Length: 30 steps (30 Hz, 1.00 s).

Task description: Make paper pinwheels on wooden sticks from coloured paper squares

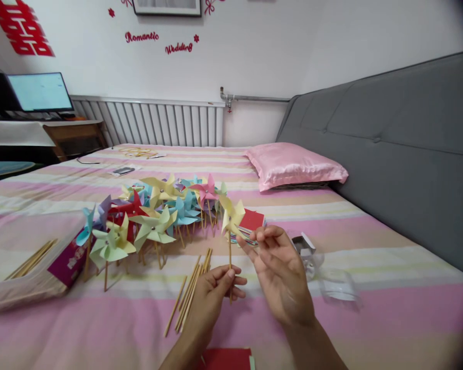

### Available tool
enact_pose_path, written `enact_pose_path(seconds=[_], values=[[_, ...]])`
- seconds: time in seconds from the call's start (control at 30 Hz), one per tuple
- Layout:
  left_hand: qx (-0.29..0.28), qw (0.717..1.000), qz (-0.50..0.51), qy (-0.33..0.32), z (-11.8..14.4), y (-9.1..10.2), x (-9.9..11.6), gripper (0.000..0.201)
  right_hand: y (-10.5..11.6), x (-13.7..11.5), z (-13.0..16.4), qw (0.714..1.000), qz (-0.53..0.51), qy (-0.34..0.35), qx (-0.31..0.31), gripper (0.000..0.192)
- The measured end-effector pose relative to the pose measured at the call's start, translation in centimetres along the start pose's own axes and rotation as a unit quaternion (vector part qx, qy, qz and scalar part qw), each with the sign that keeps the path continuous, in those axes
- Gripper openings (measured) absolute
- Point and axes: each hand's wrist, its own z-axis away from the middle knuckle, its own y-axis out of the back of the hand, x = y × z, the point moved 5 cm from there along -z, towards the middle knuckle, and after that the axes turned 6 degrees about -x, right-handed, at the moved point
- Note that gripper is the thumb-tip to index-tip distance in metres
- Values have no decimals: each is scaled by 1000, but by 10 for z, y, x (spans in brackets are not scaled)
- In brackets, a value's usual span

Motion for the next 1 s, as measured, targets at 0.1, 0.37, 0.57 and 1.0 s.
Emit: enact_pose_path(seconds=[0.1,0.37,0.57,1.0], values=[[-10,999,31,9,1,-6,0,32,-7,1,4,999,-16,34,3,17],[-74,996,47,-21,5,-28,1,38,-18,5,14,991,71,107,-23,22],[-69,997,22,-28,5,-31,-2,34,-18,9,17,989,91,114,4,30],[-49,994,-98,-24,8,-30,-2,19,-15,16,35,945,282,165,-24,41]])
